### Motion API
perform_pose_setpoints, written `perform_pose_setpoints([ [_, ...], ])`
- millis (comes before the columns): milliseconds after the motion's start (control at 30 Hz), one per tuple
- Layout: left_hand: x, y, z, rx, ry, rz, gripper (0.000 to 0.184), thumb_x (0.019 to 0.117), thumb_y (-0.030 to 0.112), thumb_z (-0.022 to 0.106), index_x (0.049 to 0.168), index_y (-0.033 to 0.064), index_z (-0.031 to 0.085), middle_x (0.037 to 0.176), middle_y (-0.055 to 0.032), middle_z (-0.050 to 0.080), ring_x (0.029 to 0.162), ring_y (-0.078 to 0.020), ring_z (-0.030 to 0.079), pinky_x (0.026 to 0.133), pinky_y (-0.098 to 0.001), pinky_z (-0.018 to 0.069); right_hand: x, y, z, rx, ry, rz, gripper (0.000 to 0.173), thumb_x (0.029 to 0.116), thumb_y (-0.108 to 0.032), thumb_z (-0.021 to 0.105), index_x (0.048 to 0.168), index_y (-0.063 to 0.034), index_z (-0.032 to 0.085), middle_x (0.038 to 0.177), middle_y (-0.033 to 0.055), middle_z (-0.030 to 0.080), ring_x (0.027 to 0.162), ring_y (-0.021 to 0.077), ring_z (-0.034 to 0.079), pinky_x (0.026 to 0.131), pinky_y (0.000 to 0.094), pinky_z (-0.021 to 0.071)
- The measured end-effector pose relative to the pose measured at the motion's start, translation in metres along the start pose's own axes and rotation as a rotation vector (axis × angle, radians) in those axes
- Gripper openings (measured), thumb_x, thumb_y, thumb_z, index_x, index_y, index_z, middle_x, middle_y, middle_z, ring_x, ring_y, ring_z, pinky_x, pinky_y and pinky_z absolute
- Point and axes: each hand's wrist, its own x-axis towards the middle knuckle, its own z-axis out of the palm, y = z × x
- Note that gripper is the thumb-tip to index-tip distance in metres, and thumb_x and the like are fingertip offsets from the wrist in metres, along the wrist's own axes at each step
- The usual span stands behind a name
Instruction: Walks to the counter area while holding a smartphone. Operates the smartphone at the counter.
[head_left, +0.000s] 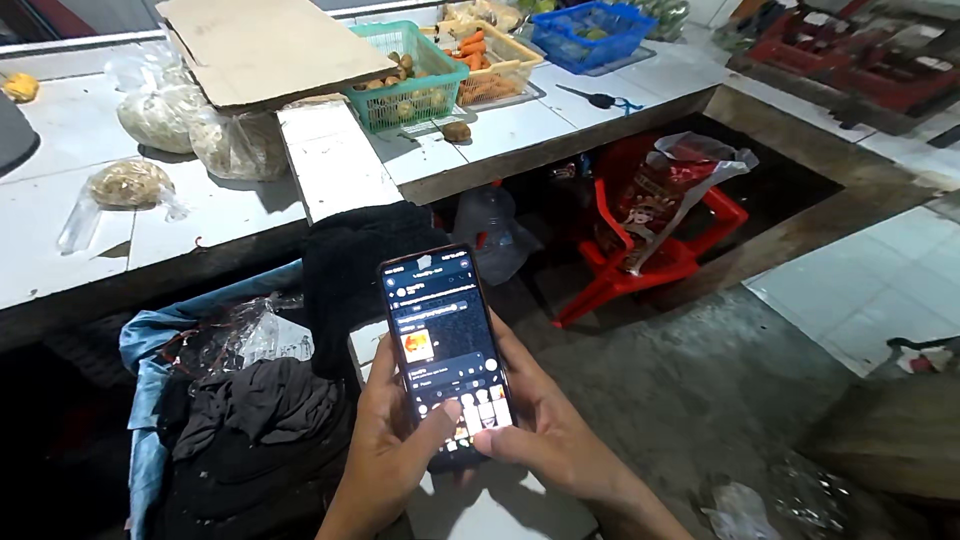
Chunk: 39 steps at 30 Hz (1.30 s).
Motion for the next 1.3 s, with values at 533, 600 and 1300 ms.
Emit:
perform_pose_setpoints([
  [533, 0.0002, -0.0022, -0.0048, -0.134, 0.061, -0.047, 0.049, 0.1019, 0.025, 0.055, 0.15, 0.0233, 0.045, 0.126, -0.003, 0.068, 0.108, -0.0125, 0.07, 0.09, -0.03, 0.0602, 0.0001, 0.0008, -0.0038, 0.073, -0.084, 0.003, 0.102, 0.0873, 0.009, 0.061, 0.164, -0.0323, 0.008, 0.142, 0.0103, 0.055, 0.118, 0.028, 0.067, 0.077, 0.0461, 0.0666],
  [600, 0.0005, -0.0025, -0.0053, -0.14, 0.053, -0.045, 0.049, 0.1018, 0.026, 0.055, 0.15, 0.0219, 0.044, 0.125, -0.0038, 0.068, 0.107, -0.0131, 0.07, 0.09, -0.0305, 0.0602, 0.0004, 0.0003, -0.0035, 0.069, -0.081, 0.004, 0.101, 0.0885, 0.008, 0.062, 0.164, -0.0313, 0.008, 0.143, 0.0096, 0.055, 0.119, 0.0273, 0.067, 0.077, 0.0453, 0.0667],
  [1300, 0.0026, -0.0052, -0.0061, -0.242, -0.045, 0.023, 0.059, 0.1028, 0.015, 0.054, 0.157, 0.0199, 0.03, 0.131, -0.0056, 0.067, 0.114, -0.017, 0.069, 0.098, -0.0364, 0.058, 0.0021, 0.0017, -0.0076, 0.152, -0.16, -0.019, 0.104, 0.0869, 0.008, 0.063, 0.165, -0.0275, 0.003, 0.146, 0.0118, 0.053, 0.124, 0.0305, 0.064, 0.082, 0.0491, 0.0648],
])
